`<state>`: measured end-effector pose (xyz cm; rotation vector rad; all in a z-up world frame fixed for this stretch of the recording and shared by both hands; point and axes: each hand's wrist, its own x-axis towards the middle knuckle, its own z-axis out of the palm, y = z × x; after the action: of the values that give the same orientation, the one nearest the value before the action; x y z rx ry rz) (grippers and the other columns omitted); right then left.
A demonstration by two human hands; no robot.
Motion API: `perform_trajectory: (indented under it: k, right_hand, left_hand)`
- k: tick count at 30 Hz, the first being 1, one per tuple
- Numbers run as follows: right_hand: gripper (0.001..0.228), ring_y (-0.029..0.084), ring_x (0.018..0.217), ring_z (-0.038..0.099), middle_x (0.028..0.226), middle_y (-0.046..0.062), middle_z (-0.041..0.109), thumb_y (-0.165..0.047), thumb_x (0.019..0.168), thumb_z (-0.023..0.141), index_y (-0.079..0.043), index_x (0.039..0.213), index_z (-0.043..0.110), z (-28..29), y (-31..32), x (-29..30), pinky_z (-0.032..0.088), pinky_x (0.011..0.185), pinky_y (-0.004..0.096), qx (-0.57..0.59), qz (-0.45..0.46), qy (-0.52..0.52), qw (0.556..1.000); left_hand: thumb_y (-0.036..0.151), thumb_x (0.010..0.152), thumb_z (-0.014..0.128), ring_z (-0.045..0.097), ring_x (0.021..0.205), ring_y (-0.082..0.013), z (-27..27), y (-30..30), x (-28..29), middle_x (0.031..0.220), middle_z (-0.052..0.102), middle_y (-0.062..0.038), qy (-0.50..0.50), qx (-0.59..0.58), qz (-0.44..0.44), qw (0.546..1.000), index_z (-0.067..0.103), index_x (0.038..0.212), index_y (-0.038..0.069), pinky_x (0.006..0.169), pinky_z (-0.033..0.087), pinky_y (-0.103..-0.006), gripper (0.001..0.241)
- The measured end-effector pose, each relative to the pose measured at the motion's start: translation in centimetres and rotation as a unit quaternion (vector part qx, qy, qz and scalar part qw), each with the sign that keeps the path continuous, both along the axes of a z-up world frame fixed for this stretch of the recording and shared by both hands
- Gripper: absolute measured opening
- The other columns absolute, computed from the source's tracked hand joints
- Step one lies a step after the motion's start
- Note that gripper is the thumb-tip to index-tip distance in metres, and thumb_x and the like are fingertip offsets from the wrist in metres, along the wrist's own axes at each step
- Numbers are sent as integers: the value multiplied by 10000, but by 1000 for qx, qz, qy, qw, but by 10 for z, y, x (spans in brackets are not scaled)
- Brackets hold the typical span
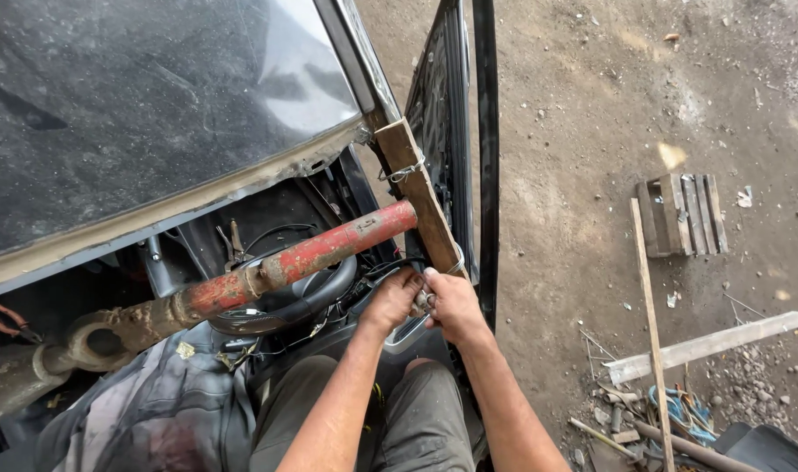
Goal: The person works on the interior of a car door, using pliers to manipulate wires and a wooden block to secure a red metal bar. They adjust the position of the block and wires multiple times while seated inside the vehicle.
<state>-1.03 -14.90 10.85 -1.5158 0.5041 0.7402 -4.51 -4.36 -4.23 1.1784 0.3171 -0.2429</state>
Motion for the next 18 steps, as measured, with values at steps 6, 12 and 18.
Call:
perform_trajectory:
  k: [6,12,18]
  right_hand:
    - [529,347,679,667,740,195,678,-489,994,541,-19,878,754,-1,39,23,524,645,461,-385,239,-110,884]
    - [491,408,916,716,896,228,743,-468,937,545,-38,884,777,36,43,9,558,839,505,-483,347,-191,781]
    - [421,179,532,522,692,37,605,-431,939,702,-12,970,733,-58,-56,-48,477,510,371,-105,76,-10,991]
  left_hand:
    - [220,1028,571,553,634,-133,-6,-13,-7,787,646,-38,14,-36,-10,999,652,1027,33,538,461,-323,204]
    - [168,906,635,627,849,-106,-57,1,-5,959,704,-24,-161,123,45,978,674,1053,3,678,518,-268,224]
    - [295,885,728,679,855,-204,105,59,-4,957,730,-84,41,171,-43,983,668,1265,84,745,534,-379,439]
